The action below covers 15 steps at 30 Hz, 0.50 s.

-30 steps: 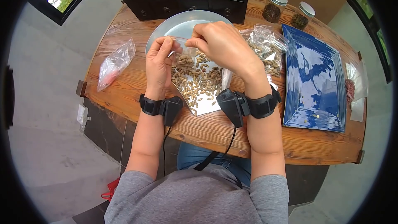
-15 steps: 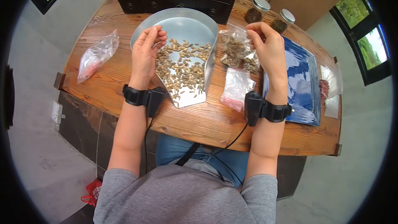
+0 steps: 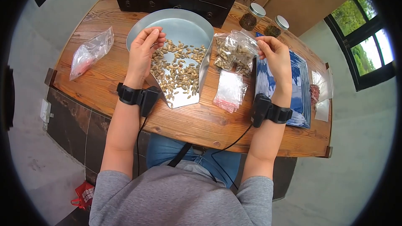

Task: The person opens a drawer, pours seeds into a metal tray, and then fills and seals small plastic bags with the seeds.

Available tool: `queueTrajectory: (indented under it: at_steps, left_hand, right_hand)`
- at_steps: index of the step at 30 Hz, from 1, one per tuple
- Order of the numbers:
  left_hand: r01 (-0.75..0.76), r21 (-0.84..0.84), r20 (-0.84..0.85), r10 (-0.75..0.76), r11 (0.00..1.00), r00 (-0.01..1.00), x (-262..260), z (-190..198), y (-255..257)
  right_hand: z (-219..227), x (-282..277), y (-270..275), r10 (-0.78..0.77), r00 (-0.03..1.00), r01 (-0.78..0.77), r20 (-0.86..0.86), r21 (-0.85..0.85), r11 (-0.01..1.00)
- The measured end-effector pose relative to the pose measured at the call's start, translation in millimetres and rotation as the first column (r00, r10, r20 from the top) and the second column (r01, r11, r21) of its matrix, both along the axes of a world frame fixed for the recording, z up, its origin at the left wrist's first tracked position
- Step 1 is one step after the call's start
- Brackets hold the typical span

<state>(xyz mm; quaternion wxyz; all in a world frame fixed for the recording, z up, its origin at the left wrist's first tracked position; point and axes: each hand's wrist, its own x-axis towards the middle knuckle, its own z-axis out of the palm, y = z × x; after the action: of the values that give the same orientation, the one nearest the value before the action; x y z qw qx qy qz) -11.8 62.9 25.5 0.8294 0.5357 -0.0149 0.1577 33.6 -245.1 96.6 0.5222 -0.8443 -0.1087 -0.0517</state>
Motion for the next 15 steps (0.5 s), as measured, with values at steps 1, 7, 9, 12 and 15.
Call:
queueTrajectory:
  at_steps: [1, 7, 9, 12, 15]
  left_hand:
    - [-0.007, 0.007, -0.001, 0.007, 1.000, 1.000, 0, 1, -1]
    - [-0.003, 0.018, -0.006, 0.004, 1.000, 1.000, -1, 2, -1]
    - [0.007, 0.031, -0.018, -0.006, 0.999, 1.000, -1, 1, 0]
    - [0.016, 0.034, -0.019, -0.016, 0.999, 1.000, -1, 1, -1]
    - [0.010, 0.038, -0.024, -0.009, 0.999, 1.000, 0, 1, 0]
  right_hand:
    - [-2, 3, -3, 0.001, 1.000, -0.001, 0.001, -0.002, 1.000]
    - [-17, 12, -5, -0.162, 0.974, 0.201, 0.160, -0.272, 0.941]
    - [-18, 6, -4, -0.105, 0.991, 0.128, 0.088, -0.314, 0.941]
    - [-13, -17, 5, -0.017, 1.000, 0.009, -0.013, -0.440, 0.898]
    - [-16, -45, 14, 0.164, 0.957, -0.271, -0.239, -0.539, 0.797]
